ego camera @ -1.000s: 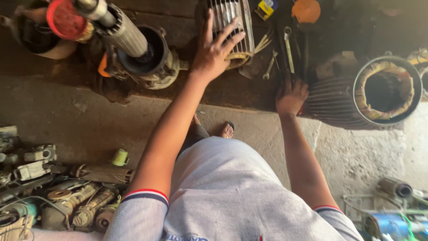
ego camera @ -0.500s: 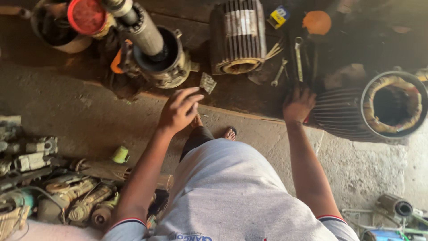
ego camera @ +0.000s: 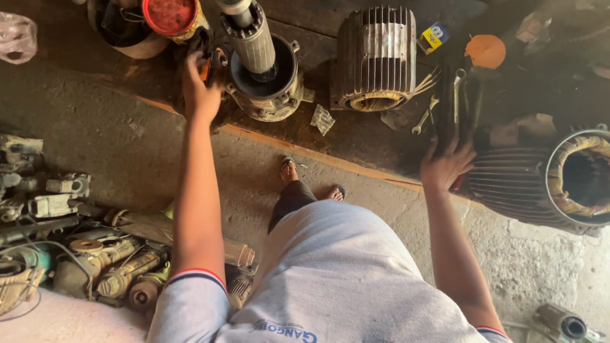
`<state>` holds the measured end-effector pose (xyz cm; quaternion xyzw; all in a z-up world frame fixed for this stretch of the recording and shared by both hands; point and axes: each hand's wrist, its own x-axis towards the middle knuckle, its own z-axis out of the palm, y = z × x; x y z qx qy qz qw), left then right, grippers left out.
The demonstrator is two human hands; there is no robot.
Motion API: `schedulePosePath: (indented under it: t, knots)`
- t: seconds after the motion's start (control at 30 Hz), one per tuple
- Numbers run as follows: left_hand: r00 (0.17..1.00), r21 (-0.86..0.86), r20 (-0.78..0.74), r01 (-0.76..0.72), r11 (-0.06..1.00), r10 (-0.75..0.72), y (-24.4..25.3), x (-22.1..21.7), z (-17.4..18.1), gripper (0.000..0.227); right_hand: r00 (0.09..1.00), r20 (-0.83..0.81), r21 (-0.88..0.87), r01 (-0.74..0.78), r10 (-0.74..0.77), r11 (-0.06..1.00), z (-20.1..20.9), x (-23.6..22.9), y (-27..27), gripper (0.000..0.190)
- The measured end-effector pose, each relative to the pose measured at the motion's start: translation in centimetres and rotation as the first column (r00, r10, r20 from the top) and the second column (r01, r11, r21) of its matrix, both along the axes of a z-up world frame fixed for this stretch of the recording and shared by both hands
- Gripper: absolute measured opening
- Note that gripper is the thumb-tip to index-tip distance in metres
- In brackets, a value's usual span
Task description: The person cleans a motor shaft with a rag, applies lubricant, and then attaches the motor housing to the shaft. They use a screwdriver to tighten the housing and then place the assembled motor on the workbench.
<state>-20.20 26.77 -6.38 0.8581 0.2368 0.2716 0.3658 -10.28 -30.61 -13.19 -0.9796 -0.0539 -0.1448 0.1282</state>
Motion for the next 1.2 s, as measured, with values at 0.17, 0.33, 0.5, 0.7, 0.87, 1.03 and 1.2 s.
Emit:
schedulePosePath:
  t: [0.17,0.33,0.5,0.7,0.87,1.03,1.2]
  knots:
    - [0.997,-0.024,0.078,-0.024,0.999,0.026,1.3,2.6,-4.3,0.024,0.957,0.073,0.282,-0.289,0.28,0.915,4.3,-3.0,4.6,0.056]
    - [0.982,0.111,0.078,-0.182,0.977,0.174,-0.1,3.1,-4.7,0.023,0.903,-0.221,0.49,-0.223,0.367,0.843,6.4,-3.6,8.8,0.053]
    - [0.914,0.091,-0.006,-0.403,0.911,0.405,-3.8,2.6,-4.2,0.026,0.843,-0.141,0.471,-0.405,0.519,0.784,4.5,-4.1,10.7,0.056]
    - [0.907,-0.139,0.034,-0.411,0.901,0.419,-9.8,-0.5,-3.1,0.046,0.961,0.047,0.158,-0.277,0.273,0.948,-1.7,-0.2,9.5,0.053]
    - [0.921,0.226,0.153,-0.386,0.894,0.359,-13.6,-3.7,2.2,0.057,0.977,-0.116,0.176,-0.156,0.178,0.972,-4.2,4.1,5.6,0.065]
    - [0.804,0.471,0.423,0.199,0.859,-0.419,-22.7,1.1,5.1,0.07,0.884,-0.468,-0.004,0.002,-0.004,1.0,-6.3,7.8,5.2,0.057]
    - [0.95,0.705,-0.092,0.274,0.655,-0.299,-29.9,11.0,5.1,0.095,0.924,-0.374,0.065,-0.059,0.079,0.996,-7.1,8.7,5.7,0.045]
